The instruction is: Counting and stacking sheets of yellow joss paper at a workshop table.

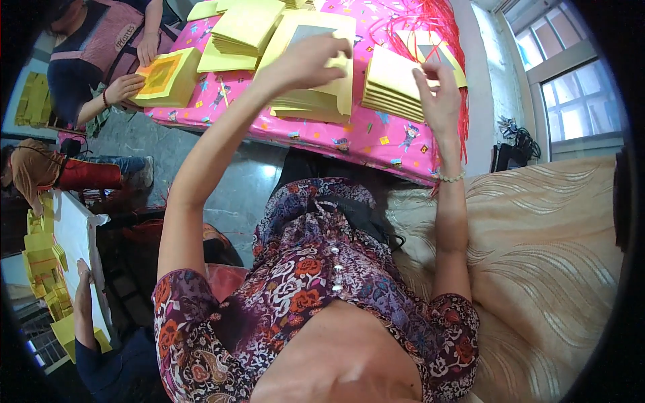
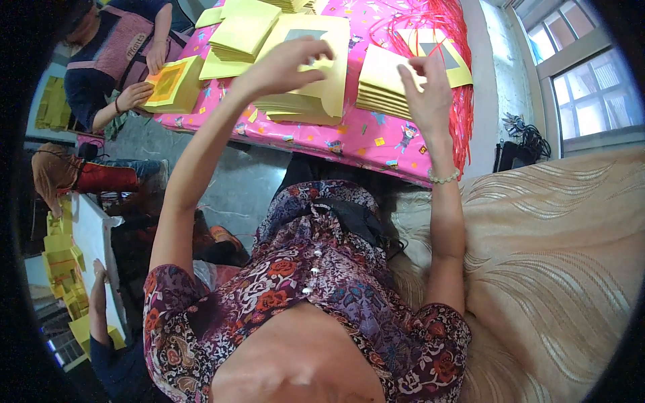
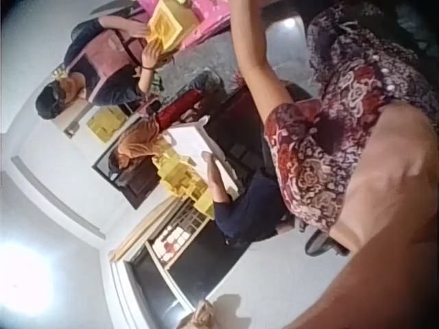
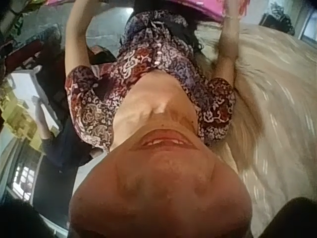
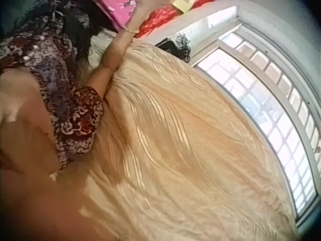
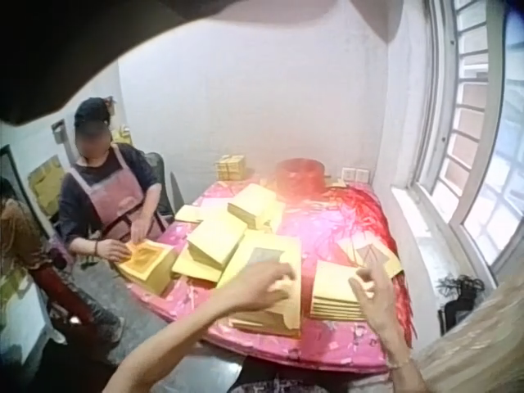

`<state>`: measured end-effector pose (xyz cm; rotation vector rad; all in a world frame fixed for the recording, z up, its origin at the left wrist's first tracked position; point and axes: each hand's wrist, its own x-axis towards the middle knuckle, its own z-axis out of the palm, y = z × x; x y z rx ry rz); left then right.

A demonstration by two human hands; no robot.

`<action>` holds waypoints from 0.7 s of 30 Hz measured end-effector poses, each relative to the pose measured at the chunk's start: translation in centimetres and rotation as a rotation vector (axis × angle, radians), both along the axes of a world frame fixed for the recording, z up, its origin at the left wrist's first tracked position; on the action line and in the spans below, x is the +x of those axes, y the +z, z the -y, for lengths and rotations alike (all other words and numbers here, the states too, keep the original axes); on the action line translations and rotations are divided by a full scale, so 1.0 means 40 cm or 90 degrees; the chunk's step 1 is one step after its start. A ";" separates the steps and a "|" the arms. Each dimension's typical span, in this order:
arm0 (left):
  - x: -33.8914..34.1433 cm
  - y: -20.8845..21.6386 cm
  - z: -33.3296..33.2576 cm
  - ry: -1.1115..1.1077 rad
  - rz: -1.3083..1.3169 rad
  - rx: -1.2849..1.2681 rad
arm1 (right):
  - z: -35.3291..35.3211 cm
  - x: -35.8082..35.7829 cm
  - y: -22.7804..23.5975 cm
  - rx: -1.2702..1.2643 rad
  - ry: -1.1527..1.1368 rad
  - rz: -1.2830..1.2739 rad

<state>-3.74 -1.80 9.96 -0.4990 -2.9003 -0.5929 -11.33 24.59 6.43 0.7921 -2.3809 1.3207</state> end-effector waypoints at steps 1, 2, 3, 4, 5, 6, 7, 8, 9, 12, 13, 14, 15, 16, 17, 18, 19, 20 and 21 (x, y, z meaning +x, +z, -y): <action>0.029 0.014 0.046 -0.004 0.006 0.044 | 0.023 0.014 0.011 0.010 0.040 -0.023; 0.050 0.022 0.073 0.017 0.027 0.032 | 0.044 0.026 0.019 0.029 0.093 -0.057; 0.069 0.027 0.094 0.039 0.048 0.021 | 0.064 0.038 0.024 0.047 0.147 -0.091; 0.092 0.023 0.120 0.040 0.064 0.015 | 0.092 0.042 0.016 0.075 0.192 -0.159; 0.106 0.007 0.131 0.050 0.065 0.019 | 0.116 0.055 0.019 0.107 0.226 -0.170; 0.118 -0.009 0.140 0.061 0.067 0.022 | 0.140 0.068 0.022 0.139 0.261 -0.181; 0.120 -0.014 0.144 0.045 0.104 0.015 | 0.161 0.074 0.013 0.133 0.276 -0.237; 0.122 -0.023 0.143 0.047 0.104 0.014 | 0.177 0.078 0.004 0.131 0.278 -0.237; 0.123 -0.034 0.140 0.044 0.065 0.016 | 0.191 0.081 -0.006 0.176 0.282 -0.242; 0.123 -0.038 0.141 0.057 0.038 0.057 | 0.214 0.074 -0.025 0.228 0.284 -0.270; 0.124 -0.042 0.148 0.057 0.026 0.066 | 0.215 0.074 -0.017 0.244 0.292 -0.259; 0.123 -0.047 0.155 0.057 0.014 0.075 | 0.216 0.073 -0.011 0.260 0.300 -0.247; 0.120 -0.051 0.165 0.060 0.014 0.076 | 0.219 0.067 -0.008 0.260 0.304 -0.247; 0.114 -0.053 0.177 0.059 0.057 0.140 | 0.222 0.061 -0.004 0.246 0.304 -0.205; 0.111 -0.057 0.186 0.058 0.099 0.204 | 0.223 0.057 0.000 0.232 0.304 -0.163; 0.112 -0.063 0.194 0.047 0.097 0.223 | 0.221 0.055 0.007 0.231 0.315 -0.138; 0.108 -0.066 0.199 0.048 0.096 0.223 | 0.222 0.053 0.010 0.232 0.316 -0.138; 0.103 -0.069 0.203 0.052 0.121 0.244 | 0.224 0.051 0.012 0.236 0.311 -0.100; 0.099 -0.073 0.207 0.056 0.145 0.264 | 0.226 0.049 0.013 0.241 0.307 -0.062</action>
